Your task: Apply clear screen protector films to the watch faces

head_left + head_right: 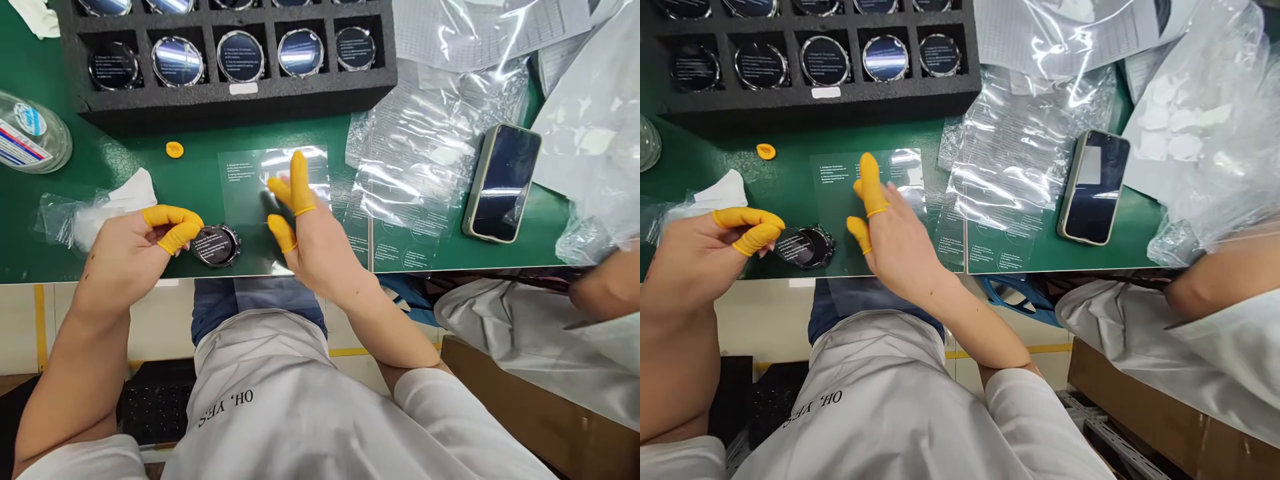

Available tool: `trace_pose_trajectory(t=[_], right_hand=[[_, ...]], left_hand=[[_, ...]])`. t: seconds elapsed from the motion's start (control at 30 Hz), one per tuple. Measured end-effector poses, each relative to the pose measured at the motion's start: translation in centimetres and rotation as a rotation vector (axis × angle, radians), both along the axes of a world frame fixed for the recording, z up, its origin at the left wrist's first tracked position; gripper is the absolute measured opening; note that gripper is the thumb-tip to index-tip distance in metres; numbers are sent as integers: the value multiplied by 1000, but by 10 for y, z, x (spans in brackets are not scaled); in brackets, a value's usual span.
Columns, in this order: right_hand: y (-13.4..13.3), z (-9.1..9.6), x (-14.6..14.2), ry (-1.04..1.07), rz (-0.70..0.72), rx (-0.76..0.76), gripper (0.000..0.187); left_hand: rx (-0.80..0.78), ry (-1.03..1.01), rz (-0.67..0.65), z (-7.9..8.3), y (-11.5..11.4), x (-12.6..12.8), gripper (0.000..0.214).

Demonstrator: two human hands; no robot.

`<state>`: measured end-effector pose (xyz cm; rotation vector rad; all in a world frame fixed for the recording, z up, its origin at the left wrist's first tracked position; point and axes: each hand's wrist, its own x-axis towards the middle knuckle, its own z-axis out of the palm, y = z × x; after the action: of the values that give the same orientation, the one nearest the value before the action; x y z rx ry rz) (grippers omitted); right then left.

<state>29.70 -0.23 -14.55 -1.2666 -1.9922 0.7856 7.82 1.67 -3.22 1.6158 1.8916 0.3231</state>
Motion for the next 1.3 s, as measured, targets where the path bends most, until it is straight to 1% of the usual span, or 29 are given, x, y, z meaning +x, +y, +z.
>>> trace_pose_trajectory(t=[0.03, 0.1, 0.2, 0.33, 0.5, 0.63, 0.8, 0.9, 1.03, 1.3], right_hand=[[-2, 4, -4, 16, 54, 3, 66], [-4, 9, -12, 28, 158, 12, 78], [-4, 9, -25, -17, 240, 12, 95], [0, 6, -36, -97, 269, -14, 99], [1, 6, -39, -86, 255, -35, 108], [1, 8, -38, -87, 266, -70, 98], [1, 7, -38, -85, 268, -73, 87], [0, 4, -38, -95, 272, -52, 86], [-1, 1, -37, -118, 274, -27, 88], [-1, 3, -37, -127, 272, -37, 79]], left_hand=[[-61, -35, 6, -3, 4, -2, 21], [-118, -93, 2, -10, 8, -6, 26], [-117, -108, -37, -19, 11, -13, 27], [-97, -78, -86, -25, 10, -16, 26], [-86, -38, -108, -22, 9, -13, 26], [-86, -5, -108, -18, 10, -10, 29], [-81, 1, -113, -18, 8, -12, 27], [-77, -14, -114, -19, 8, -12, 26], [-89, 16, -131, -18, 8, -10, 25], [-112, -24, -123, -14, 9, -7, 22]])
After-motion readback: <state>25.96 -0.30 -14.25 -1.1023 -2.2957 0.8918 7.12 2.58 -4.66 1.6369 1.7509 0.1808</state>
